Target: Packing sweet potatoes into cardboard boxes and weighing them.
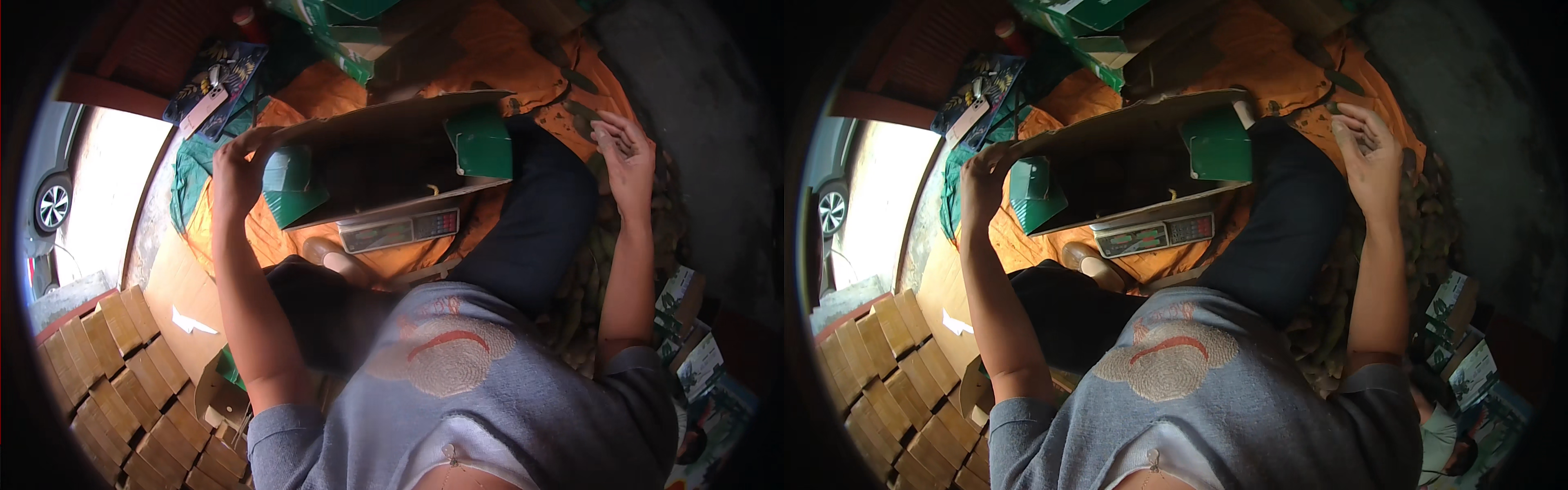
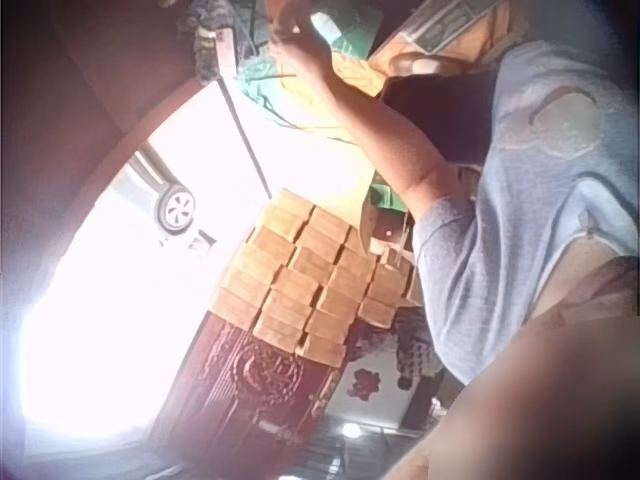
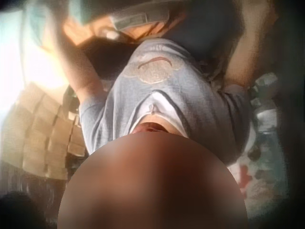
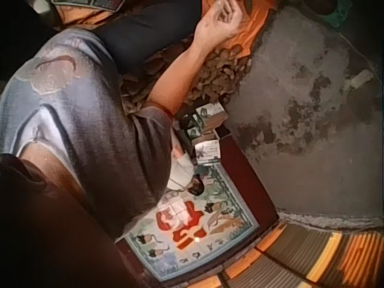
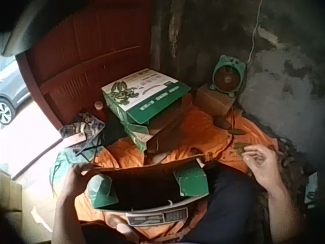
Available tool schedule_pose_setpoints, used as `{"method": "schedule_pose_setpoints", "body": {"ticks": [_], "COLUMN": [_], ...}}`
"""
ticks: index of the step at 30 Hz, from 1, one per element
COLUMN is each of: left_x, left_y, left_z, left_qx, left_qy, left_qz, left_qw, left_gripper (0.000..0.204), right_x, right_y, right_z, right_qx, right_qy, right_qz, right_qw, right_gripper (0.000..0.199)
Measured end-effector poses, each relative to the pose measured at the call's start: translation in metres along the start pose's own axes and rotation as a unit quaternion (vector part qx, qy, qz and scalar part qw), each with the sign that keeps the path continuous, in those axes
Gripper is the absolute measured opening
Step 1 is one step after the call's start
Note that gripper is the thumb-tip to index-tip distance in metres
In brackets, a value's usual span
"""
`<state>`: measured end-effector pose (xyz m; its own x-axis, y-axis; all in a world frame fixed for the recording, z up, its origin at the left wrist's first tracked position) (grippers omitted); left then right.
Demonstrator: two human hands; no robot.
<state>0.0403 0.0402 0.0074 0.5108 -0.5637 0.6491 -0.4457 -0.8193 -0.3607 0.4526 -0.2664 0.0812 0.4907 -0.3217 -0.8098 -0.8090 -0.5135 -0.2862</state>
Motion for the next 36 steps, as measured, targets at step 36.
{"method": "schedule_pose_setpoints", "body": {"ticks": [36], "left_x": [-0.094], "left_y": [0.119], "left_z": [-0.037], "left_qx": [-0.069], "left_qy": [0.056], "left_qz": [-0.412], "left_qw": [0.907], "left_gripper": [0.047], "right_x": [0.606], "right_y": [0.338], "right_z": [-0.181], "right_qx": [-0.19], "right_qy": [0.343], "right_qz": [0.429], "right_qw": [0.814], "right_gripper": [0.031]}}
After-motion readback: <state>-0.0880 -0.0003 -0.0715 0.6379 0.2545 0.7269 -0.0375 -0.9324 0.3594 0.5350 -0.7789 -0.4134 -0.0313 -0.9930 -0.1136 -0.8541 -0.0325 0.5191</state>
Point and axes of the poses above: each hand's wrist, its own y-axis away from the middle knuckle, its own z-axis out of the palm, x = y × z, the point moved 4 cm from there along -y, towards the middle knuckle, and after that the axes turned 14 degrees about x, right-handed, at the moved point
